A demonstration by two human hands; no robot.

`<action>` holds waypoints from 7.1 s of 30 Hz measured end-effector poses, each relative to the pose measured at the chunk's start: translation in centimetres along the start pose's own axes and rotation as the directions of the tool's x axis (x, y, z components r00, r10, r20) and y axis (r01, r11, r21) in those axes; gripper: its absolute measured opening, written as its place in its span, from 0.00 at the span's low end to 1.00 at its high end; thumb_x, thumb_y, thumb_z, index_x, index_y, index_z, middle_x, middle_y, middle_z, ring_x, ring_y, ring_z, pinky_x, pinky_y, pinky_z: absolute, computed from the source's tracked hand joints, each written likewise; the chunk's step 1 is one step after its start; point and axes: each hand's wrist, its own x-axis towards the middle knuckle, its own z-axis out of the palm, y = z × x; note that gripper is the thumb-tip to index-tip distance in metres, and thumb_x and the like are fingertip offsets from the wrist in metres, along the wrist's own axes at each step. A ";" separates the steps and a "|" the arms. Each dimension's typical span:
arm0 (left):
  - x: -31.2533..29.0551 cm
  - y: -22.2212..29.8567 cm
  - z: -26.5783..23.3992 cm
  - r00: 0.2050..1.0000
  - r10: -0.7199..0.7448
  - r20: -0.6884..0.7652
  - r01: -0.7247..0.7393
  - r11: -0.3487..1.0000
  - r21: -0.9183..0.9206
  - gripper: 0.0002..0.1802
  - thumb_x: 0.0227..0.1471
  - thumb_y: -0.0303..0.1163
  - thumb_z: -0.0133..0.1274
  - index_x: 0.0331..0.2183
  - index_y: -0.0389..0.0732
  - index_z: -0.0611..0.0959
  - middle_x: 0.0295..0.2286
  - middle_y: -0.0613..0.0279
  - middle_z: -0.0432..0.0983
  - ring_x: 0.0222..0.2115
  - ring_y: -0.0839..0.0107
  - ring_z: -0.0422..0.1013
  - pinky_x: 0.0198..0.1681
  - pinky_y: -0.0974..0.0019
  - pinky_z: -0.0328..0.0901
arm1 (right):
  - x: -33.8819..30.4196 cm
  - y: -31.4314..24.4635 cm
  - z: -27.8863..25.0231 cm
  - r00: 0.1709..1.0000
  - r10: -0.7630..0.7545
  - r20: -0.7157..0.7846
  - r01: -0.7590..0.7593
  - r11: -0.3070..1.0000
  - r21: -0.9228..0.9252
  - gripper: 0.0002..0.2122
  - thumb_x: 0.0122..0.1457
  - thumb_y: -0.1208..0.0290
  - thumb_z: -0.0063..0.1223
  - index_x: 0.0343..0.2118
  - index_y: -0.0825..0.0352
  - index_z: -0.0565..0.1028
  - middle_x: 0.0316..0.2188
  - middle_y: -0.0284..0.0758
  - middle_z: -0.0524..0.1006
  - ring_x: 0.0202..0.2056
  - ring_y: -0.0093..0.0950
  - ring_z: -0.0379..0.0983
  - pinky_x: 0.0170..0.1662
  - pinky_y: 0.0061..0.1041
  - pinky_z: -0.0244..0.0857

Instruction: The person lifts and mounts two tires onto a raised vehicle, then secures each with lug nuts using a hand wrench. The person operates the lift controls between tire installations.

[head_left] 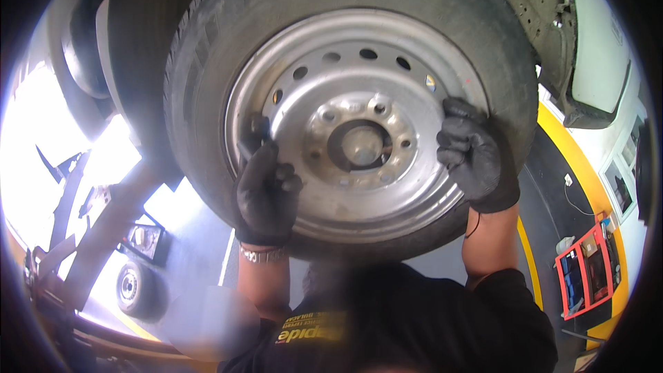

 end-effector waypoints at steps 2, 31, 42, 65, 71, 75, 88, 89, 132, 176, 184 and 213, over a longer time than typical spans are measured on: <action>-0.3 -0.4 0.0 1.000 0.009 -0.008 -0.009 1.000 0.022 0.21 0.60 0.27 0.45 0.55 0.50 0.70 0.31 0.76 0.70 0.22 0.86 0.64 0.22 0.82 0.61 | -0.5 -0.2 0.3 0.999 -0.037 -0.012 0.036 0.999 -0.013 0.13 0.57 0.79 0.50 0.45 0.67 0.70 0.24 0.24 0.62 0.24 0.14 0.57 0.28 0.16 0.53; -0.3 -1.8 -2.7 0.989 0.144 0.024 -0.145 0.950 0.278 0.17 0.58 0.28 0.49 0.50 0.42 0.74 0.29 0.69 0.69 0.20 0.80 0.66 0.18 0.78 0.58 | -6.4 -3.3 -8.0 0.679 -0.209 0.704 0.716 -0.026 -0.698 0.24 0.64 0.69 0.46 0.61 0.74 0.62 0.48 0.46 0.75 0.47 0.35 0.76 0.47 0.29 0.71; 0.1 -1.2 -1.5 0.983 0.173 0.068 -0.183 0.830 0.526 0.24 0.55 0.25 0.52 0.54 0.41 0.70 0.25 0.69 0.67 0.18 0.80 0.63 0.19 0.75 0.57 | 1.2 19.4 -13.5 0.980 0.173 -0.096 -0.172 0.985 0.014 0.24 0.64 0.66 0.44 0.61 0.72 0.62 0.51 0.44 0.74 0.50 0.35 0.73 0.50 0.31 0.68; 0.5 0.7 -0.1 0.941 0.213 0.264 -0.331 0.407 0.851 0.14 0.52 0.20 0.54 0.43 0.32 0.77 0.52 0.43 0.63 0.36 0.66 0.72 0.34 0.68 0.69 | -3.5 19.8 -19.2 0.873 0.144 -0.465 -0.064 0.981 0.184 0.26 0.66 0.58 0.41 0.63 0.67 0.62 0.55 0.40 0.71 0.56 0.36 0.68 0.56 0.35 0.63; 0.3 -0.1 -0.5 0.997 0.033 -0.067 0.008 0.844 0.536 0.11 0.54 0.22 0.53 0.39 0.28 0.80 0.57 0.40 0.63 0.36 0.68 0.73 0.32 0.71 0.71 | -0.6 19.0 -20.5 0.874 0.119 -0.470 -0.007 0.973 0.233 0.26 0.66 0.56 0.40 0.63 0.65 0.62 0.56 0.39 0.71 0.57 0.36 0.66 0.57 0.37 0.62; -0.7 0.5 -2.4 0.994 0.095 0.051 -0.097 0.575 0.812 0.24 0.54 0.20 0.50 0.54 0.30 0.71 0.53 0.46 0.67 0.30 0.72 0.73 0.29 0.72 0.70 | 0.5 18.7 -21.6 0.872 0.108 -0.477 0.027 0.963 0.267 0.26 0.66 0.55 0.39 0.63 0.64 0.62 0.57 0.39 0.70 0.58 0.36 0.65 0.58 0.37 0.61; -8.1 0.8 -5.6 0.986 -0.154 -0.067 0.157 0.694 0.703 0.37 0.53 0.22 0.55 0.62 0.35 0.60 0.55 0.53 0.65 0.31 0.74 0.73 0.28 0.72 0.71 | -10.5 30.9 -22.8 0.877 0.448 -0.175 -0.273 0.763 0.585 0.27 0.67 0.51 0.37 0.64 0.61 0.62 0.60 0.37 0.69 0.61 0.36 0.62 0.62 0.40 0.59; -8.8 -0.2 -8.1 0.995 -0.100 0.020 0.052 0.664 0.746 0.35 0.56 0.29 0.55 0.62 0.36 0.61 0.49 0.55 0.70 0.29 0.75 0.73 0.27 0.73 0.70 | -11.4 30.7 -20.5 0.806 0.553 -0.208 -0.372 0.749 0.549 0.25 0.66 0.48 0.38 0.59 0.58 0.67 0.55 0.31 0.73 0.55 0.36 0.68 0.57 0.37 0.65; -26.7 68.7 -20.6 0.914 0.277 -0.297 0.149 -0.909 -0.389 0.14 0.60 0.44 0.45 0.39 0.45 0.76 0.26 0.58 0.78 0.27 0.61 0.78 0.32 0.58 0.72 | -26.1 43.8 10.4 0.610 0.792 0.027 -0.775 0.604 -0.188 0.08 0.62 0.67 0.50 0.36 0.66 0.71 0.24 0.33 0.70 0.24 0.24 0.72 0.30 0.29 0.74; -28.6 69.5 -21.8 0.993 0.119 0.027 0.122 -0.971 -0.205 0.17 0.57 0.46 0.54 0.42 0.44 0.81 0.38 0.63 0.76 0.38 0.65 0.74 0.44 0.61 0.71 | -27.7 49.1 17.6 0.591 0.805 0.042 -0.783 0.586 -0.209 0.08 0.61 0.67 0.52 0.33 0.66 0.72 0.18 0.33 0.70 0.18 0.24 0.68 0.26 0.27 0.72; -27.4 71.3 -22.1 0.916 0.381 -0.128 0.402 -0.872 0.279 0.13 0.59 0.34 0.52 0.44 0.40 0.79 0.36 0.61 0.79 0.33 0.73 0.77 0.35 0.70 0.73 | -27.2 45.3 18.8 0.620 0.765 0.178 -0.705 0.642 -0.303 0.11 0.62 0.65 0.54 0.44 0.63 0.71 0.18 0.29 0.70 0.18 0.23 0.69 0.25 0.32 0.72; -15.0 -4.7 -4.0 0.861 -0.412 0.299 0.299 0.885 0.358 0.24 0.57 0.40 0.57 0.51 0.37 0.76 0.28 0.65 0.74 0.21 0.77 0.66 0.22 0.69 0.64 | -18.0 13.0 1.0 0.860 -0.298 0.414 0.476 0.182 -0.860 0.34 0.45 0.81 0.67 0.57 0.69 0.65 0.39 0.41 0.75 0.36 0.35 0.73 0.37 0.27 0.71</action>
